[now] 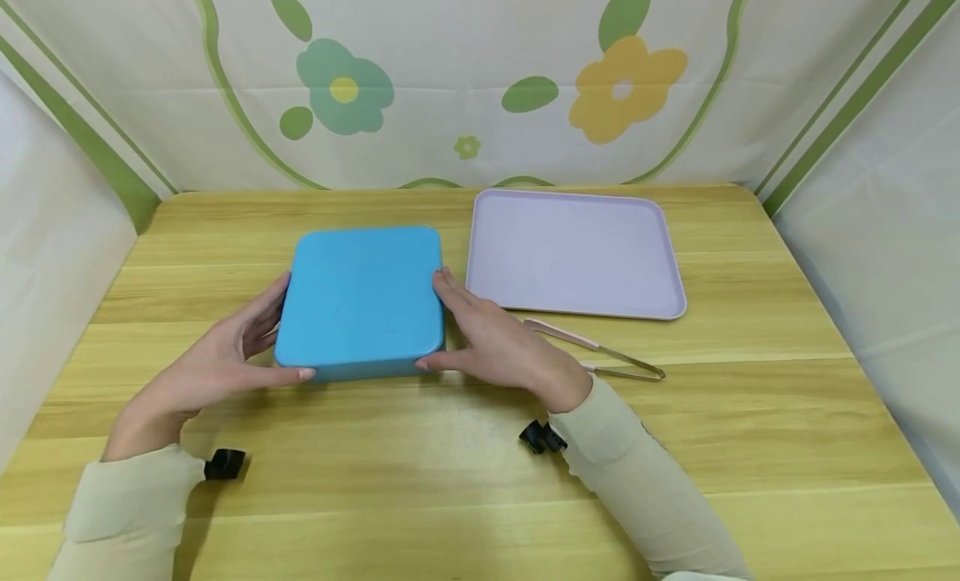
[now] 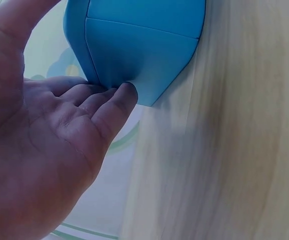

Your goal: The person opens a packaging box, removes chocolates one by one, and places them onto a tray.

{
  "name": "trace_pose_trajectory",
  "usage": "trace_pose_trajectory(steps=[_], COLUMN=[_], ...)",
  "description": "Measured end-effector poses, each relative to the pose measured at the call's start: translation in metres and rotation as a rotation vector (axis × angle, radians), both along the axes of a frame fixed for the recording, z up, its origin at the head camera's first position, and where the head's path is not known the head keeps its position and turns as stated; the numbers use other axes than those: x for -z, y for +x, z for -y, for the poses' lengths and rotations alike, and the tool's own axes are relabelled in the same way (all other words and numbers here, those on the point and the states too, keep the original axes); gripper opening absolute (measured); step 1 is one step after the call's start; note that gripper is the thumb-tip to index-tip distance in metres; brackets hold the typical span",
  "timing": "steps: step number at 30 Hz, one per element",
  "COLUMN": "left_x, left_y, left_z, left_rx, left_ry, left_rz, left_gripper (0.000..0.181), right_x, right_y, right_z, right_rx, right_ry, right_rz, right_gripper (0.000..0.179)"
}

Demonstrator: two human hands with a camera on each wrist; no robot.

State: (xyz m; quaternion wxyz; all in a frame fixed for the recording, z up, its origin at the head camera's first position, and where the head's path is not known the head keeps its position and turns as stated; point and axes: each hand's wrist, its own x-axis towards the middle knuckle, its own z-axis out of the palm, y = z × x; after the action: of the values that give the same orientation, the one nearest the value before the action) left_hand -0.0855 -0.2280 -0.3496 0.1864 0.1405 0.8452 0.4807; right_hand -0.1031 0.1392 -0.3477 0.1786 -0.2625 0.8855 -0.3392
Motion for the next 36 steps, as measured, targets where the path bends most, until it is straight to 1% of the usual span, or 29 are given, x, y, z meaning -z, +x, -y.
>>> trace_pose_trajectory(steps=[8,17,23,29,31,36], left_x=[0.0019,0.0011,0.0006,-0.0006,-0.0009,0.0001], left_y=[-0.0015,-0.0015,-0.0014,-0.0012,-0.0010,-0.0013], left_z=[0.0003,-0.0006,0.0001,0.0001,0.0000,-0.0002], left_rx=[0.012,0.006,0.005,0.006,0.006,0.001], left_ry=[0.012,0.026,0.014,-0.014,-0.022,-0.007], left_rz=[-0.023,-0.028,-0.025,-0.016,-0.013,-0.016], left_gripper=[0.124,0.125,0.124,0.122,0.121,0.123], right_x=[0.0020,0.0018,0.0028,0.0049,0.0058,0.0071], right_y=[-0.0015,-0.0027,-0.0042,-0.0076,-0.0086,-0.0080], right_z=[0.0005,-0.0002,-0.0002,-0.0013,-0.0019,-0.0011], right_rx=[0.023,0.016,0.006,0.029,0.035,0.047], right_ry=[-0.020,-0.020,-0.027,-0.066,-0.076,-0.104], right_rz=[-0.036,-0.077,-0.122,-0.184,-0.190,-0.163], right_gripper=[0.116,0.116,0.116,0.115,0.114,0.114])
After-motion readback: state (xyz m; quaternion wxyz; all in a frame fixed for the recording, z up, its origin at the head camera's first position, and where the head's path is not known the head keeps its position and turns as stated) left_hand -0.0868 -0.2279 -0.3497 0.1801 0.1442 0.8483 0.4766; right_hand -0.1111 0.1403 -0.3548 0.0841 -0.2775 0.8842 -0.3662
